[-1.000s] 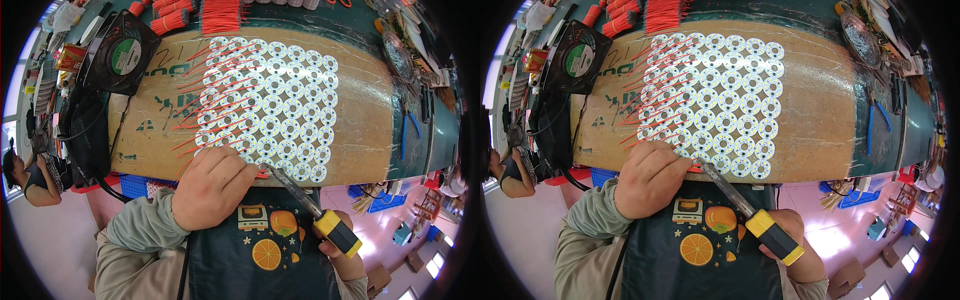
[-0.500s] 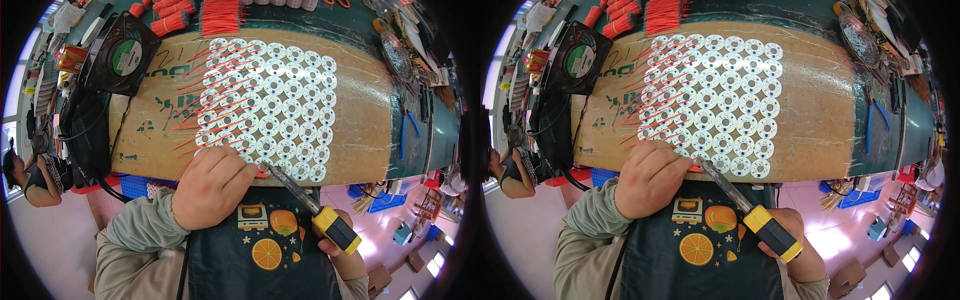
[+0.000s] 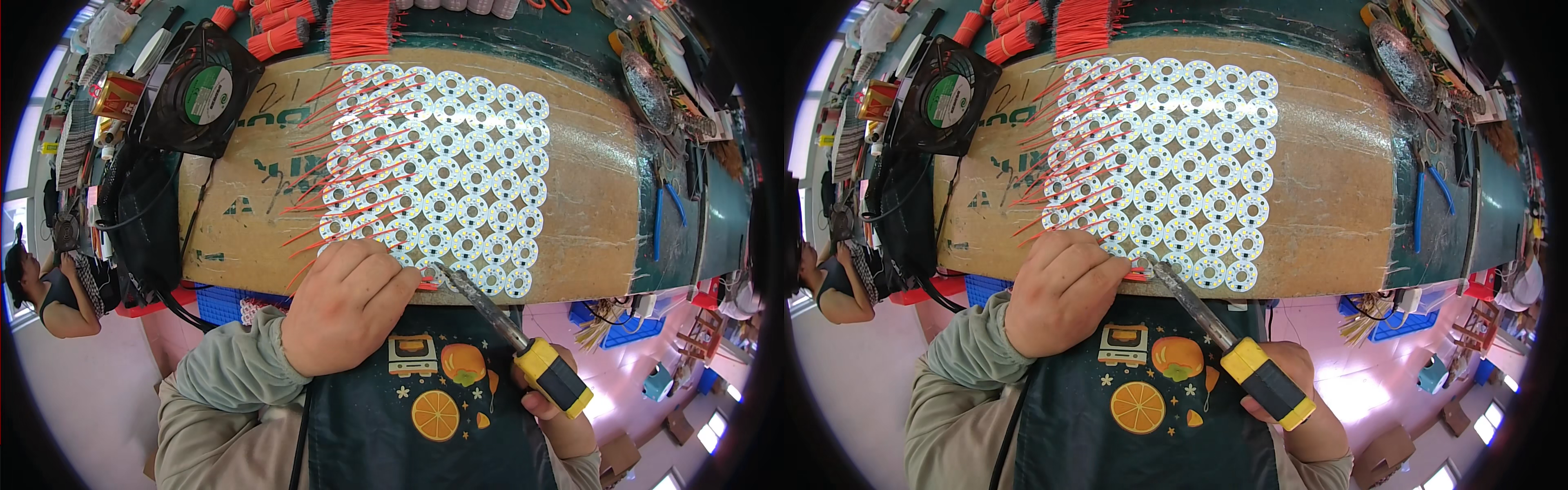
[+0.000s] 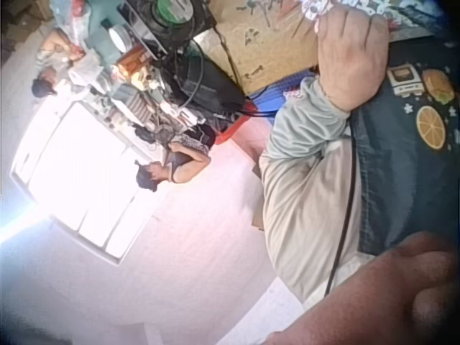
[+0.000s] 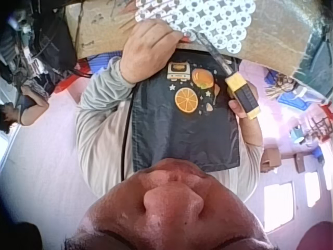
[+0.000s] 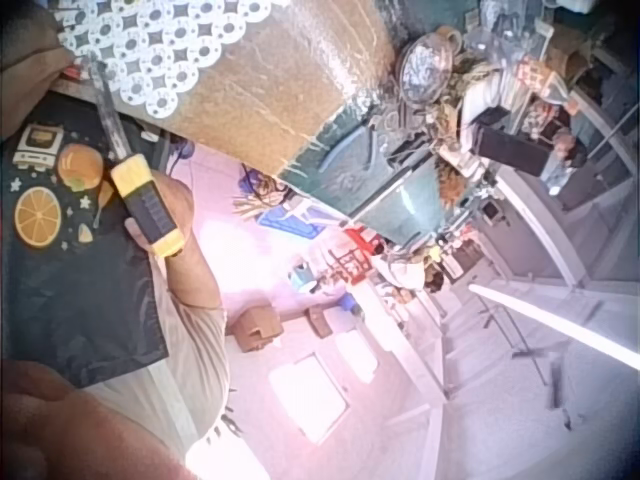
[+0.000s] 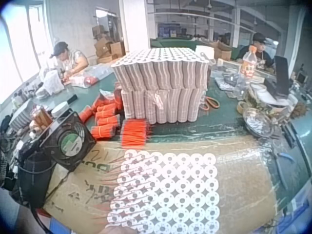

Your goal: The person attaches wires to circular LED boards on a panel, placing each wire by hand and soldering it to the board using a soldering iron.

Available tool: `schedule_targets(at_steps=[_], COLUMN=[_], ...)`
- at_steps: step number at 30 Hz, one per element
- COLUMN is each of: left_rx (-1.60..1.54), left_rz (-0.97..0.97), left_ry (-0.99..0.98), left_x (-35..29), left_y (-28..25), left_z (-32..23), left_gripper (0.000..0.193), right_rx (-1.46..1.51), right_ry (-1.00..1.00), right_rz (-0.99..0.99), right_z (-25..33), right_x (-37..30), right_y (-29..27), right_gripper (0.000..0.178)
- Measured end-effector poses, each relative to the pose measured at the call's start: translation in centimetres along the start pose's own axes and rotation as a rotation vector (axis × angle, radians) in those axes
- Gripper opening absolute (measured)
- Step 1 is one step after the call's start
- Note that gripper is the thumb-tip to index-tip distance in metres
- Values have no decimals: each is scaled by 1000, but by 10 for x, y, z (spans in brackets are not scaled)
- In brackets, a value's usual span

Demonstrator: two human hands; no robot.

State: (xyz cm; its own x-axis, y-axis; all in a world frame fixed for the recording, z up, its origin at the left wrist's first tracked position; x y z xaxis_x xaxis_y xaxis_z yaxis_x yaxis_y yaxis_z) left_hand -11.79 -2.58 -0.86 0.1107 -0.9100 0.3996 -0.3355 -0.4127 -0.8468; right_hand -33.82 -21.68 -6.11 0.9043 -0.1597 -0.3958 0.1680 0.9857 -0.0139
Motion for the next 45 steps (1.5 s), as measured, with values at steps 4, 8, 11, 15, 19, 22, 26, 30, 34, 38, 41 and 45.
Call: schedule_targets(at_steps=[4, 8, 11, 15, 19, 22, 26, 30, 34, 38, 41, 45], left_rx=[2, 2, -9, 39, 42, 44, 38, 31, 36, 34, 37, 33], left_rz=[0, 0, -15, -70, -44, -39, -13, -13, -21, -27, -34, -37], left_ry=[-4, -12, -19, 31, 52, 61, 59, 59, 58, 59, 57, 62], left_x=[0, 1, 3, 4, 5, 5, 6, 7, 6, 6, 7, 6], left_y=[0, 0, -2, -5, -4, -2, 0, 1, 0, 3, 3, 1], left_z=[0, -1, -2, -8, -10, -10, -11, -11, -11, -11, -10, -10], left_gripper=[33, 33, 33, 36, 37, 38, 39, 37, 36, 36, 35, 36], right_rx=[-11, -1, 40, 19, -56, -58, -43, -25, -61, -88, -54, -91], right_ry=[60, 27, 43, 42, -25, -26, -30, 0, -40, -86, -101, -77], right_rz=[8, 27, 45, -7, -18, -33, -64, -21, -27, -16, -1, 26], right_z=[-14, -13, -10, -5, -1, 0, 5, 6, 7, 6, 6, 10], right_x=[-13, -15, -16, -17, -16, -15, -13, -10, -11, -11, -10, -9], right_y=[-7, -7, -6, -5, -6, -5, -3, -2, -1, -2, -2, -2], right_gripper=[68, 71, 71, 66, 60, 58, 53, 47, 44, 41, 38, 37])
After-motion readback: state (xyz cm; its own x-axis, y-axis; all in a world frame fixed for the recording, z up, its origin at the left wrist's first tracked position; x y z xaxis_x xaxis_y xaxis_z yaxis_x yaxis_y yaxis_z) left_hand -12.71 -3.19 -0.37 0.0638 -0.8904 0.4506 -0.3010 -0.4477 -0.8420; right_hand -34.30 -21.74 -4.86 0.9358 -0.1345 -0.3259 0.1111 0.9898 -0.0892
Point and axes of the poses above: each hand's wrist, its own x-axis towards the middle knuckle, its own y-axis out of the palm, z = x × y, the point moved 5 cm from there along x, towards the middle knuckle, and after that the axes turned 15 degrees about y, right-handed, at the moved point
